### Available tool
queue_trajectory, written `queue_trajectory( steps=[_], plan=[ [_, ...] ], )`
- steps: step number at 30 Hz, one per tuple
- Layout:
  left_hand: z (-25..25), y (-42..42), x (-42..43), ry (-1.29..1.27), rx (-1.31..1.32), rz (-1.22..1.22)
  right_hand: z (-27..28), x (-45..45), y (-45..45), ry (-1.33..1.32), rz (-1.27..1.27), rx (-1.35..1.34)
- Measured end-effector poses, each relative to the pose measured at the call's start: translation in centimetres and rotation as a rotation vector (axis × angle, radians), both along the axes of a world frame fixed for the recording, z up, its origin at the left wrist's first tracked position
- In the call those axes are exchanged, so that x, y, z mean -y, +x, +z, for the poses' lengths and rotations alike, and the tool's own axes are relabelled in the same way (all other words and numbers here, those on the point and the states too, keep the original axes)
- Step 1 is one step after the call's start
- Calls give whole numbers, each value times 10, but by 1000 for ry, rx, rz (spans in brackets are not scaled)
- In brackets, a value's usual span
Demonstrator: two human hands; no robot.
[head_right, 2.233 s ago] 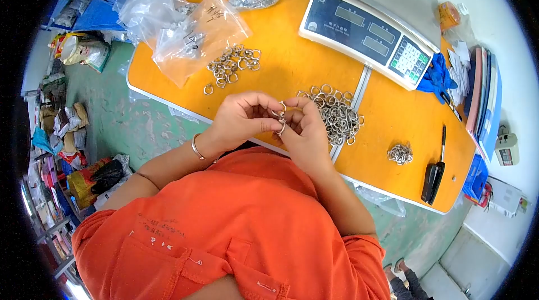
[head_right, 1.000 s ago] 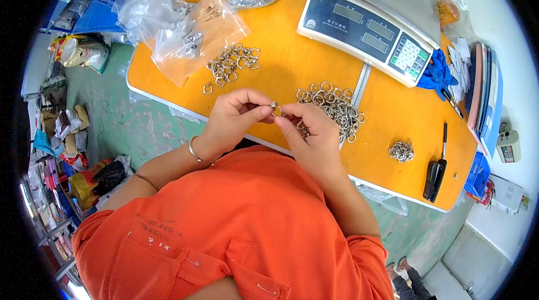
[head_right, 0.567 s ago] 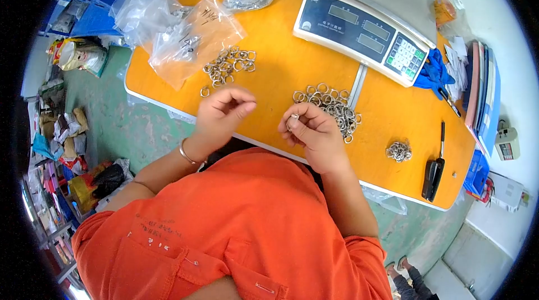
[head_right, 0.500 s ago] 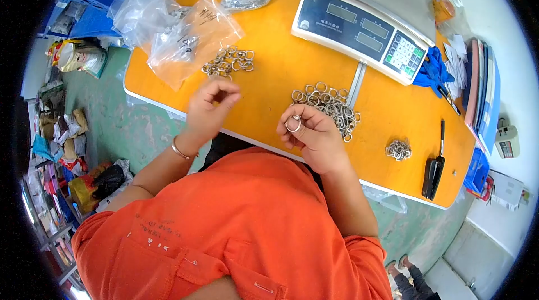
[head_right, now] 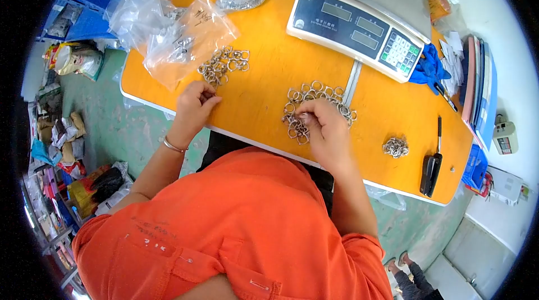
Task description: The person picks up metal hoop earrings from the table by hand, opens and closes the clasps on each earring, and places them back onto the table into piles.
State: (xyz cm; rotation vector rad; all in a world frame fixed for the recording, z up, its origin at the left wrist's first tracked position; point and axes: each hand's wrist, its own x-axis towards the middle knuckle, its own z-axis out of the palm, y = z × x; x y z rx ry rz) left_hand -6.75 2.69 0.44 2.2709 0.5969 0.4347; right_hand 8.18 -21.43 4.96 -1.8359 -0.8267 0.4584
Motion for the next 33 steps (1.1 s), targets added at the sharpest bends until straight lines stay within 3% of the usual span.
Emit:
queue_trajectory(
  steps=[1, 2, 3, 4, 8, 11, 14, 16, 19, 21, 22, 24, 28, 30, 31, 33],
  plan=[
    [1, 2, 3, -72, -25, -10, 1, 4, 6, 1, -3, 7],
    [2, 5, 7, -71, -20, -15, 2, 9, 13, -102, -44, 272],
    [3, 8, 11, -345, -13, -37, 2, 13, 18, -207, -84, 536],
    [3, 11, 17, -619, -7, -58, 2, 16, 20, -260, -88, 600],
    [14, 22, 40, -902, 133, -176, -2, 14, 18, -325, -70, 659],
    [25, 27, 50, -990, 191, -224, 10, -1, 3, -275, -111, 646],
    [34, 26, 55, -1041, 244, -266, 13, -19, -21, 42, -32, 6],
    [34, 25, 59, -1071, 292, -297, 11, -27, -29, 88, -6, 14],
    [33, 23, 54, -1026, 387, -388, 9, -27, -32, 117, 0, 10],
    [31, 22, 31, -175, 302, -316, 5, -24, -32, 184, -59, -105],
    [29, 23, 21, -176, 301, -317, 6, -23, -30, 184, -61, -105],
    [19, 25, 1, 343, 191, 43, 7, -19, -27, 202, -62, -44],
    [-8, 16, -10, 312, 117, 32, 8, -18, -29, 168, -140, -184],
    [-9, 17, 3, 48, 108, -34, 14, -18, -27, 155, -212, -588],
    [-10, 18, 6, 47, 109, -36, 13, -16, -24, 155, -214, -587],
    [-12, 20, 13, 7, 151, -125, 11, -11, -18, 265, -191, -948]
  ],
)
